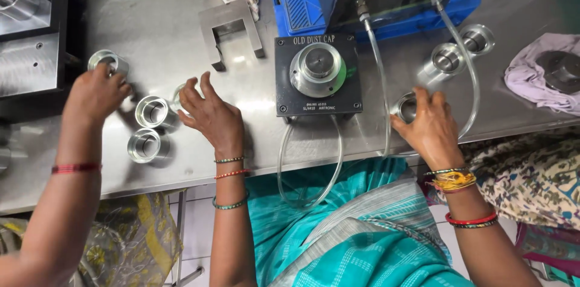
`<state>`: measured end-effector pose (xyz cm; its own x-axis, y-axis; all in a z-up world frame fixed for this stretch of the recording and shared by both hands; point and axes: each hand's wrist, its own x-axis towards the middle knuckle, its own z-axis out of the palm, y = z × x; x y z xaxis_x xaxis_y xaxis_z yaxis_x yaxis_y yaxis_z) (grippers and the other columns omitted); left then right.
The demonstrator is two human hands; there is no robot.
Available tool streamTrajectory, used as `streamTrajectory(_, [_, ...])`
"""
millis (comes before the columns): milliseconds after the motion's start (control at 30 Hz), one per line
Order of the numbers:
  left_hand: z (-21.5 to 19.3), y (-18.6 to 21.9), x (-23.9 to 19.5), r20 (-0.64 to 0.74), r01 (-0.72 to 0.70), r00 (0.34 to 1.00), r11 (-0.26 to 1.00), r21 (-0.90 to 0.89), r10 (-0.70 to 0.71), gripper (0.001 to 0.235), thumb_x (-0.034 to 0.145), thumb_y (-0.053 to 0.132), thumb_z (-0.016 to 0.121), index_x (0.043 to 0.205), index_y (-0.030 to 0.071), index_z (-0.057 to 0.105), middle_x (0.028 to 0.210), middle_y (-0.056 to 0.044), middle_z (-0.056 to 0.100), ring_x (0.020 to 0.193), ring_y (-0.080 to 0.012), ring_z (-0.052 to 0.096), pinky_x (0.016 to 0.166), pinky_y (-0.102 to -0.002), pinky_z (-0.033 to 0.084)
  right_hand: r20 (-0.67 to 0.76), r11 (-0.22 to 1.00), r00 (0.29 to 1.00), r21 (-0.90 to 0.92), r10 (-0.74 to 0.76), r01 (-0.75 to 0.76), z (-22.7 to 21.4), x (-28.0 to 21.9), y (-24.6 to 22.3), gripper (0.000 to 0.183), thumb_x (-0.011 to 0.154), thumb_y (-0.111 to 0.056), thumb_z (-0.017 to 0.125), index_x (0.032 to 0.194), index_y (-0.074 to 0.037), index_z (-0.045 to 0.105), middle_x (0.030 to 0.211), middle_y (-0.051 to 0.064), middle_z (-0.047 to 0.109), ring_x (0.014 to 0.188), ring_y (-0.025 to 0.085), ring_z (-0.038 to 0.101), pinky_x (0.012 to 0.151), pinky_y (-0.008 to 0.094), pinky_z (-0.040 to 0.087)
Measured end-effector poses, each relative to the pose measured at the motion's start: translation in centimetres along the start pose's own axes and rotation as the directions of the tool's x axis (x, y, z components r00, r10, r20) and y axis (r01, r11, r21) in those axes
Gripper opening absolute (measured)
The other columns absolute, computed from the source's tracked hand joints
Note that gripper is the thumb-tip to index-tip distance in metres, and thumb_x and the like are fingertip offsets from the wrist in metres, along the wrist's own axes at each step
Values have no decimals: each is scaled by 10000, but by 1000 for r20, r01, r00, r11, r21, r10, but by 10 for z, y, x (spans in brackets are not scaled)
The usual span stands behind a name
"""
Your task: The recorder and coworkers are inspecting, wiping, and testing metal cylindrical caps using a specialized testing machine.
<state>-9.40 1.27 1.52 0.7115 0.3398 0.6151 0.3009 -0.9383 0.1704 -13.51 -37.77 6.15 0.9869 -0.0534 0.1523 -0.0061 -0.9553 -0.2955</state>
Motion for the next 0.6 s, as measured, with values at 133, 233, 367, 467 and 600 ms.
streamTrajectory(133, [-43, 52, 21, 55, -23, 997, 910, -415, 50, 429, 970, 156, 689, 1385, 141, 583, 1403, -120, 560, 1355, -332, 487, 1109, -532, 409, 36, 998, 999, -48, 37, -35, 6, 9, 4, 737, 791, -384, 853, 1362, -24, 558, 1208, 275, 575, 1049, 462, 640, 853, 528, 549])
streamTrajectory(233, [-89, 114, 36, 214, -2, 960, 768, -640, 181, 649, 873, 468, 810, 1360, 111, 572, 1264, -126, 587, 1196, -342, 550, 883, -525, 441, -49, 998, 999, 61, 20, -17, 4, 19, 9, 700, 780, -379, 854, 1318, -20, 586, 1210, 271, 608, 1021, 455, 665, 851, 520, 558])
streamTrajectory(367, [-90, 149, 30, 284, -101, 898, 786, -610, 336, 901, 770, 518, 832, 1491, 108, 478, 1227, -149, 550, 1131, -356, 535, 858, -508, 445, 87, 866, 974, 444, 211, -228, -27, 29, -5, 617, 775, -432, 834, 1227, -65, 631, 1080, 141, 718, 891, 277, 740, 723, 409, 597])
streamTrajectory(467, [-82, 152, 26, 214, -184, 899, 773, -607, 382, 925, 755, 423, 840, 1534, 108, 453, 1284, -157, 542, 1166, -357, 521, 910, -490, 439, 163, 750, 940, 568, 299, -338, -46, 31, -13, 617, 763, -405, 815, 1258, -92, 620, 1027, 89, 714, 800, 201, 730, 588, 346, 589])
streamTrajectory(600, [-66, 143, 20, 145, -175, 924, 728, -663, 354, 1055, 647, 377, 895, 1541, 84, 418, 1327, -167, 557, 1207, -361, 504, 918, -497, 403, 67, 596, 992, 794, 107, -118, -49, 37, -10, 588, 806, -342, 802, 1294, -83, 600, 984, 61, 715, 827, 111, 690, 616, 251, 535])
